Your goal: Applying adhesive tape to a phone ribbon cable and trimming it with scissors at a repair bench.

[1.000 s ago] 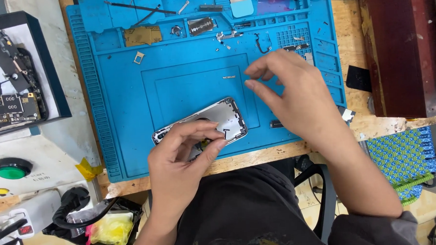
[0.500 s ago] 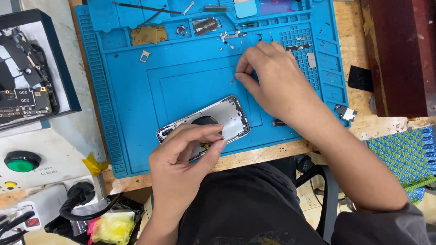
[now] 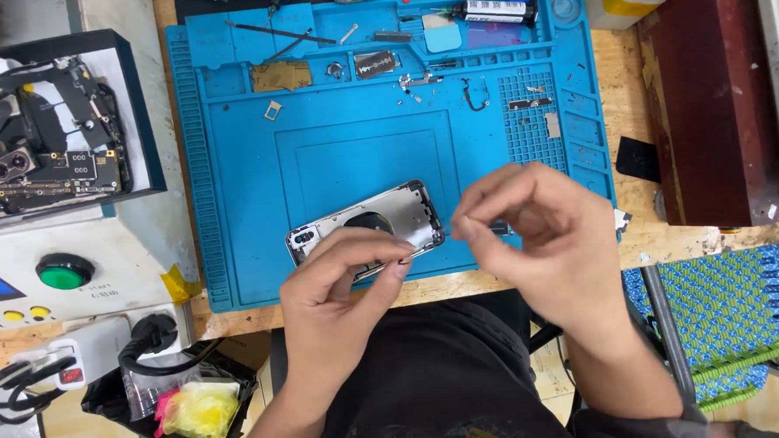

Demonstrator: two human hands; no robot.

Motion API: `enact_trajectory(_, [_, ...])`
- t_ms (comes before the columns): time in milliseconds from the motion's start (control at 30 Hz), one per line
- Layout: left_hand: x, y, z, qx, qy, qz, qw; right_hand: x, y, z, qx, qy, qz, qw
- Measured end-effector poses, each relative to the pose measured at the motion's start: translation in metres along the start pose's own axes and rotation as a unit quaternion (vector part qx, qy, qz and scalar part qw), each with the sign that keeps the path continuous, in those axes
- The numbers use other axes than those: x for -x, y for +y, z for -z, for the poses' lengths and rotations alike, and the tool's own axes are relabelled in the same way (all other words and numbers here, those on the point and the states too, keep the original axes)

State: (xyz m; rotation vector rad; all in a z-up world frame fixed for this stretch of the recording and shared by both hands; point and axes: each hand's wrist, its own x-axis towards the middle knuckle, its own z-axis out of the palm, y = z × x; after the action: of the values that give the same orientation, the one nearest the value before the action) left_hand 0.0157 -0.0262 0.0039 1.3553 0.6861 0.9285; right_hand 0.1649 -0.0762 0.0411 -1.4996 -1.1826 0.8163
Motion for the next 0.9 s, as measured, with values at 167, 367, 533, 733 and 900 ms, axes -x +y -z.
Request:
enact_trajectory(167, [0.006, 0.007, -0.006, -0.04, -0.007, -0.025, 0.999, 0.019, 0.001, -0.009, -0.109, 0.054, 0.023, 0.992])
enact_trajectory(367, [0.013, 0.007, -0.006, -0.046, 0.013, -0.055, 0.997, 0.026, 0.001, -0.013, -0.13, 0.071, 0.047, 0.988])
enact_trajectory(533, [0.015, 0.008, -0.009, -0.031, 0.016, -0.049, 0.998, 0.028, 0.0, -0.019, -0.139, 0.07, 0.045, 0.987])
enact_trajectory(733, [0.018, 0.008, -0.013, 0.033, 0.049, 0.004, 0.998, 0.031, -0.005, -0.025, -0.129, 0.099, 0.026, 0.986])
enact_trajectory(900, [0.02, 0.006, -0.014, 0.068, 0.062, 0.008, 0.996, 0.032, -0.007, -0.027, -0.114, 0.115, 0.003, 0.987])
